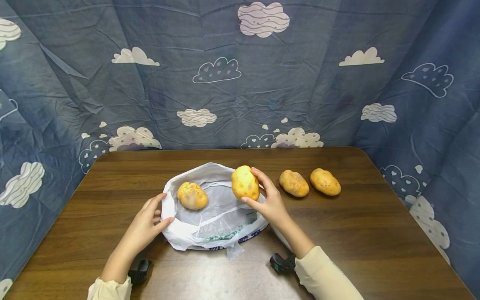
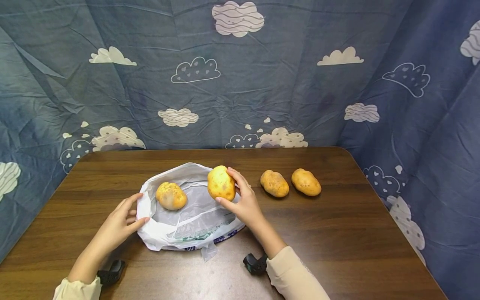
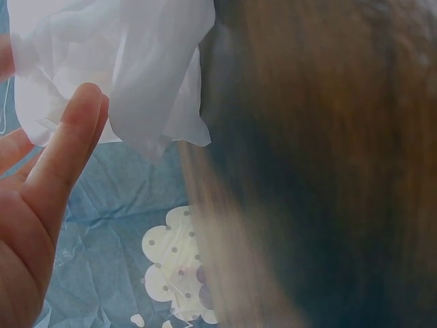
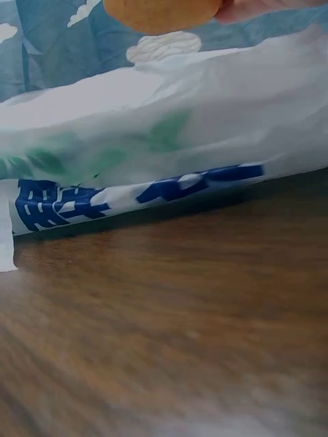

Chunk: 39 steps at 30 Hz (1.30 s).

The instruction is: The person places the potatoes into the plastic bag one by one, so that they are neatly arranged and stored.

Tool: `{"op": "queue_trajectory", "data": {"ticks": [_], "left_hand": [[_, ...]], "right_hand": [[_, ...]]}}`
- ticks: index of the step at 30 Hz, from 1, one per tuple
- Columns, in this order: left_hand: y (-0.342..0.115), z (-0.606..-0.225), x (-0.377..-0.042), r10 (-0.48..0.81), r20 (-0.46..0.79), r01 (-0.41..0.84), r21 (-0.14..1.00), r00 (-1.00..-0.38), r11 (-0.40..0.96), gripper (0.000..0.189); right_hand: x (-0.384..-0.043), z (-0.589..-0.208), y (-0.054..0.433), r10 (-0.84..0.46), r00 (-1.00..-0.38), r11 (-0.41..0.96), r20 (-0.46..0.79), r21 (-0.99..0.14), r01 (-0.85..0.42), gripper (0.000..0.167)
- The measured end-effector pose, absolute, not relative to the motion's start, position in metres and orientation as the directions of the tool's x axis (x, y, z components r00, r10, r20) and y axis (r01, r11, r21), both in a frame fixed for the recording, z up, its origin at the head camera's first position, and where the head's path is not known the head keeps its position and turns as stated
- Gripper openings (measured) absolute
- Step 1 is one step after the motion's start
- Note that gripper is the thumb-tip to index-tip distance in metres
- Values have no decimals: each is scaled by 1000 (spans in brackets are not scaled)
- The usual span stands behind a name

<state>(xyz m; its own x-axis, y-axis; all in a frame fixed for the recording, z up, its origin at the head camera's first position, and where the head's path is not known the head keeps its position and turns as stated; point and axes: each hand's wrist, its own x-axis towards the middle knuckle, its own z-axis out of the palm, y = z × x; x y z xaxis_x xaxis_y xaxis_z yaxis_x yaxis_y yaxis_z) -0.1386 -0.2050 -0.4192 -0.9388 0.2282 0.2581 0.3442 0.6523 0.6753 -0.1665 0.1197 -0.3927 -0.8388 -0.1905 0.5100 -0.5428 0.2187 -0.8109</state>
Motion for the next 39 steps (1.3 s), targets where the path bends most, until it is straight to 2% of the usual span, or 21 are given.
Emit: {"op": "queue_trajectory", "data": {"ticks": [14,24,39], "left_hand": [[-205,-421,-141,227,274,355,665,-935,658,64],[-205,-420,-140,228,260,345,660,-938,667,63],[-205,-421,-140,231,262,348,664,-937,662,63]], "right_hand": [[-185,-398,95,-272,-863,189,426,-856,-482,68],[-198,-406,80,-362,-855,184,371,-871,-455,68],[-210,-416,65,-408,-865,149,292,-913,-379,68]]}}
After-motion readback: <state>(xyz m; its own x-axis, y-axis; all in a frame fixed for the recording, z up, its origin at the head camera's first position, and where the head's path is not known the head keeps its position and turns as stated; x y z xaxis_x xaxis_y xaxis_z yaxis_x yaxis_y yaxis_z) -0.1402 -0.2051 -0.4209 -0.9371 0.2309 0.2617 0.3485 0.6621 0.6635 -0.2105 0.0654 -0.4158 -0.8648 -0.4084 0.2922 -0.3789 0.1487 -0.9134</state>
